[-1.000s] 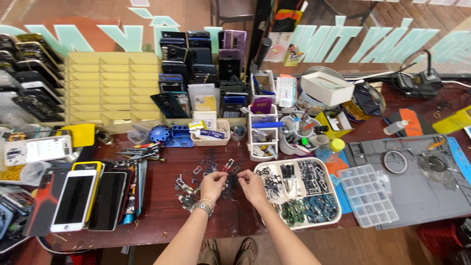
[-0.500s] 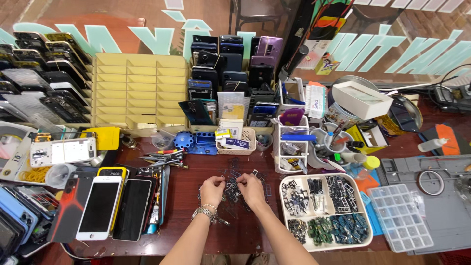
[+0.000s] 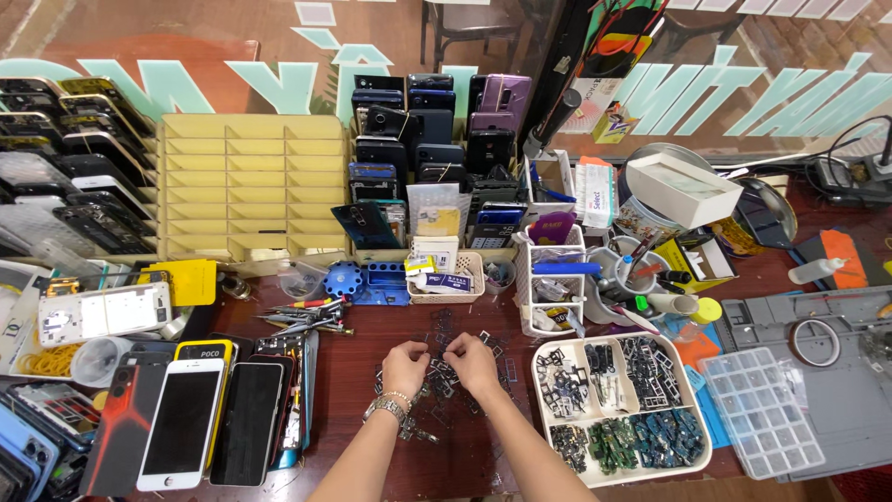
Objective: The person sorts small electronic components from a pile on the table into a compartmentalized tray. They repeatedly pick up individual pieces, inspect them, and place them into specific sections of the tray. The task involves handling various small parts and organizing them by type.
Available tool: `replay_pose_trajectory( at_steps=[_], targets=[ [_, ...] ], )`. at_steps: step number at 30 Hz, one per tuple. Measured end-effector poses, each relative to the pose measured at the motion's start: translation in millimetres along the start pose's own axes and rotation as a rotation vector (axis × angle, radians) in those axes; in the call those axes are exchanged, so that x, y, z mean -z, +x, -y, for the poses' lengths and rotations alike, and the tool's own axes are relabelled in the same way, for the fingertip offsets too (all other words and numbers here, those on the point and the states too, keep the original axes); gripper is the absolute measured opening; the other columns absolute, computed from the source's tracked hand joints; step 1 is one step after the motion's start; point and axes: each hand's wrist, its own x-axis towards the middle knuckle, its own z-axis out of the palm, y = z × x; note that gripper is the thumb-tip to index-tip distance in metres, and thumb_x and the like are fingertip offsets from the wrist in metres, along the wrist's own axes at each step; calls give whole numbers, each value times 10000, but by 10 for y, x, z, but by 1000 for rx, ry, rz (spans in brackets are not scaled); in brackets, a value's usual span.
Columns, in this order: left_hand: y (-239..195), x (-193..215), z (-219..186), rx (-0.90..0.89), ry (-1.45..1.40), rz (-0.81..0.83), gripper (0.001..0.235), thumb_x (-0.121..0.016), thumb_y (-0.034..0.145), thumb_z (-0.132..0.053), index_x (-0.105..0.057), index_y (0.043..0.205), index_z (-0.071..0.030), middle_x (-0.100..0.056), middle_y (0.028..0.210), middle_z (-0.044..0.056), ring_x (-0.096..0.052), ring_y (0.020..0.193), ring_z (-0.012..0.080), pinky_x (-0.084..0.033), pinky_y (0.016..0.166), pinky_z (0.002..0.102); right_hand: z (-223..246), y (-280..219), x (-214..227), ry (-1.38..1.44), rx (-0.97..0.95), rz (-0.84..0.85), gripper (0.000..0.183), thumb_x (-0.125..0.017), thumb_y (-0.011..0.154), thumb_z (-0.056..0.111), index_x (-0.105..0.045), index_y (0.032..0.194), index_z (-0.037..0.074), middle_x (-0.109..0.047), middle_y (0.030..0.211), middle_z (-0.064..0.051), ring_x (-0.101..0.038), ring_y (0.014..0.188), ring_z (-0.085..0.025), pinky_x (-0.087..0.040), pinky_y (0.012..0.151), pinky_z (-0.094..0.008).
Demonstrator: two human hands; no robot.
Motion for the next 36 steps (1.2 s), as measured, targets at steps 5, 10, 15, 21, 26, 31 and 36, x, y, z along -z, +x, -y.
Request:
replay_pose_trajectory(
  at_steps=[5,10,15,21,26,31,36],
  targets=[
    [59,-110,18,11,-255,88,197,-758,882,-156,-795,1052,-64,-785,827,74,-728,676,144,-593,624,286,-338,141,-21,538,-198,123,152,-779,872,111,-743,977,8,-759,847,-65,-695,717,-127,-580,648,-273],
    [-1,-252,-64,30,-376,175,174,-746,906,-154,-791,1001,-15,-780,804,36,-711,661,97,-564,584,242,-388,24,163,705,-239,192,133,-741,912,95,-739,1015,12,-749,880,-59,-683,739,-121,-575,673,-256],
    [-209,-543,-266,9,-293,290,161,-730,922,-136,-784,990,0,-781,804,52,-682,628,105,-533,557,248,-505,-197,477,592,-109,101,134,-718,911,61,-733,1037,20,-749,912,-53,-688,797,-100,-585,695,-255],
    [-531,-1150,-456,-70,-344,395,151,-715,911,-128,-766,1014,-30,-787,819,46,-710,633,107,-563,562,240,-1019,-417,1035,588,-100,-9,149,-690,927,49,-728,1066,14,-748,916,-66,-725,787,-133,-623,698,-281],
    [-865,-1531,-558,-114,-253,458,154,-730,907,-139,-785,997,-26,-788,829,48,-709,649,103,-573,572,253,-1242,-640,1441,566,-152,-136,204,-671,910,38,-718,1106,7,-757,940,-78,-741,784,-143,-644,709,-293],
    [-921,-1590,-582,-120,-198,436,163,-743,904,-160,-796,1008,-46,-790,830,40,-715,657,92,-580,582,251,-1069,-873,1638,149,-150,-244,319,-744,847,92,-719,1162,46,-759,994,-90,-733,776,-195,-590,709,-337],
    [-708,-1274,-546,-117,-141,240,174,-723,894,-162,-799,1015,-63,-792,811,42,-723,641,97,-588,566,257,-728,-831,1606,49,-11,-267,290,-749,858,124,-702,1132,40,-775,978,-103,-748,819,-218,-591,764,-352]
  ],
)
